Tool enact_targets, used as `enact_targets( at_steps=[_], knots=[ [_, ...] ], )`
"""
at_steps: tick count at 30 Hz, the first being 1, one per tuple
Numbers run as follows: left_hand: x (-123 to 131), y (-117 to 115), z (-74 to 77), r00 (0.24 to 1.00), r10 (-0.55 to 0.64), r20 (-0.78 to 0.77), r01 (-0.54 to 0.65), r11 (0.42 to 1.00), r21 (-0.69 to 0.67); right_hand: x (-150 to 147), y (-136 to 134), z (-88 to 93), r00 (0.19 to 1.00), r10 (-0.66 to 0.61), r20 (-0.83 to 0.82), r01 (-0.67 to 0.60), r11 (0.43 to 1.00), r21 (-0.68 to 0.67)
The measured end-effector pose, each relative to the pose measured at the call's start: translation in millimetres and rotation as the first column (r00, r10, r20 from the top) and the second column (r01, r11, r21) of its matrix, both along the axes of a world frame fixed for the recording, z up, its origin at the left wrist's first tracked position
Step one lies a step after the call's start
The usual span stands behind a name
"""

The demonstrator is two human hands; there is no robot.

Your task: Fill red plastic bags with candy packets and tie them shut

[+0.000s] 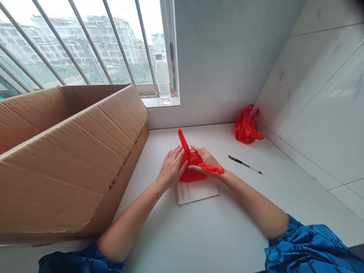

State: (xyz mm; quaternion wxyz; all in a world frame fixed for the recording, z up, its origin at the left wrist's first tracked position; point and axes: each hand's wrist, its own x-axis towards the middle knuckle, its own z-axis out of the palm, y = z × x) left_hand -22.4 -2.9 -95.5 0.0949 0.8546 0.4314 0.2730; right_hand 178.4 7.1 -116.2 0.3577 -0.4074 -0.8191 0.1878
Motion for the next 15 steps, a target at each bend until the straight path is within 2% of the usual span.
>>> enact_targets(
  at_steps=[3,6,15],
  knots=[
    [-3,6,-14.8,0.999,0.0,-0.036,-0.002,0.999,-0.038,-1,4,-11.8,0.999,-0.02,0.046,0.019,1.0,0.011],
    [-4,9,-25.7,0.997,0.016,-0.072,-0.019,0.999,-0.048,-2,4,-14.9,0.995,-0.031,0.092,0.033,0.999,-0.017],
    [-7,13,-42.0,0.972,0.064,-0.225,-0.066,0.998,0.002,-5,6,-23.3,0.985,-0.032,0.17,0.042,0.997,-0.057]
  ],
)
